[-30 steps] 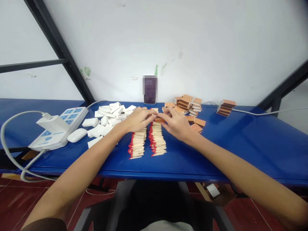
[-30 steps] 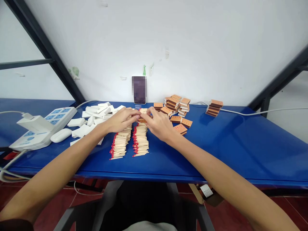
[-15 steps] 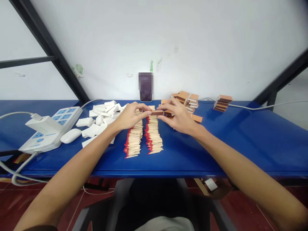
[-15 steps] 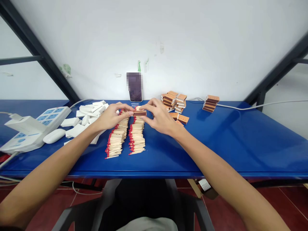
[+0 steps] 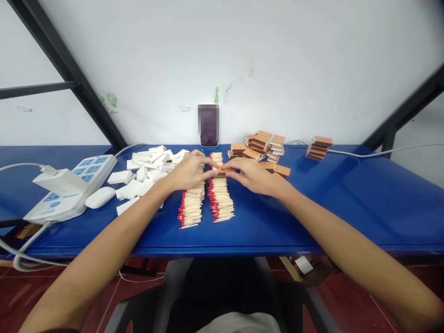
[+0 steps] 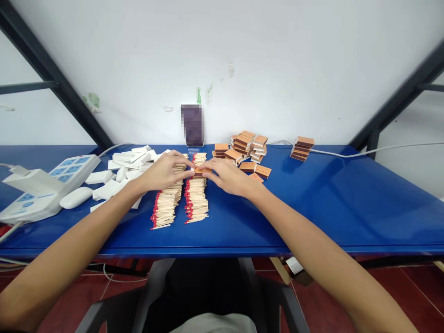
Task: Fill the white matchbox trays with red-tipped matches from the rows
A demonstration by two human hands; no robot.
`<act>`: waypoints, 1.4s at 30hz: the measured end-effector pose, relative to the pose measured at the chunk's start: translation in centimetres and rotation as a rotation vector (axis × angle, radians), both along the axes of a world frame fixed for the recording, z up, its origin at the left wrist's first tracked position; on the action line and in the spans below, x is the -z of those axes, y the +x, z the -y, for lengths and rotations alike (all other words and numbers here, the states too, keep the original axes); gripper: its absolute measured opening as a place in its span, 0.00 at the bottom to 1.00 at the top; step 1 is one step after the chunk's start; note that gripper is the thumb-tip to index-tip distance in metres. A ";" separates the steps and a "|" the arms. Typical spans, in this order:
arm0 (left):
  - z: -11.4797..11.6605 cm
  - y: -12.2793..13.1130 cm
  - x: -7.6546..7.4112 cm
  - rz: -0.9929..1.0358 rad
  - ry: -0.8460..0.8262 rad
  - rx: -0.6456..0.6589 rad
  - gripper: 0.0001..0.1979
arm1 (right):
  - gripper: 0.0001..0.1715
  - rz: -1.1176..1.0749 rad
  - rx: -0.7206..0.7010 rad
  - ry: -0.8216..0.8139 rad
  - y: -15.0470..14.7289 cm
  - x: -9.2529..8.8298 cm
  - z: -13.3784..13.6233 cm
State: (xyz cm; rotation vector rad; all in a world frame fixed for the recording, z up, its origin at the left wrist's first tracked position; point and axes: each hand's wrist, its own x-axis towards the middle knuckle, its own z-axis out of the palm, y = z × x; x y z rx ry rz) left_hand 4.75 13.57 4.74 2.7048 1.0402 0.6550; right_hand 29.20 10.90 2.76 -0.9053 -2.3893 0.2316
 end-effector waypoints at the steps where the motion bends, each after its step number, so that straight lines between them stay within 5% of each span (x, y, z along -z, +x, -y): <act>1: 0.0 0.0 0.0 -0.009 -0.007 -0.001 0.16 | 0.16 0.012 0.003 -0.001 0.0 0.0 0.0; 11: -0.1 -0.1 -0.1 -0.112 -0.050 -0.027 0.17 | 0.19 0.187 0.001 -0.002 0.9 -0.9 0.4; 21: -0.2 -0.3 0.1 -0.131 -0.033 -0.036 0.17 | 0.16 0.341 0.152 0.105 2.0 -0.9 0.8; 26: 0.0 -0.4 -0.1 -0.119 -0.021 -0.025 0.17 | 0.13 0.229 0.257 0.125 3.1 -1.8 0.8; 33: -0.1 -0.4 -0.1 -0.050 0.025 -0.027 0.18 | 0.17 -0.065 0.676 0.137 6.2 -3.8 0.2; 42: -1.1 -1.6 -0.4 -0.069 0.223 -0.174 0.21 | 0.13 0.020 0.614 0.220 6.9 -2.7 -1.0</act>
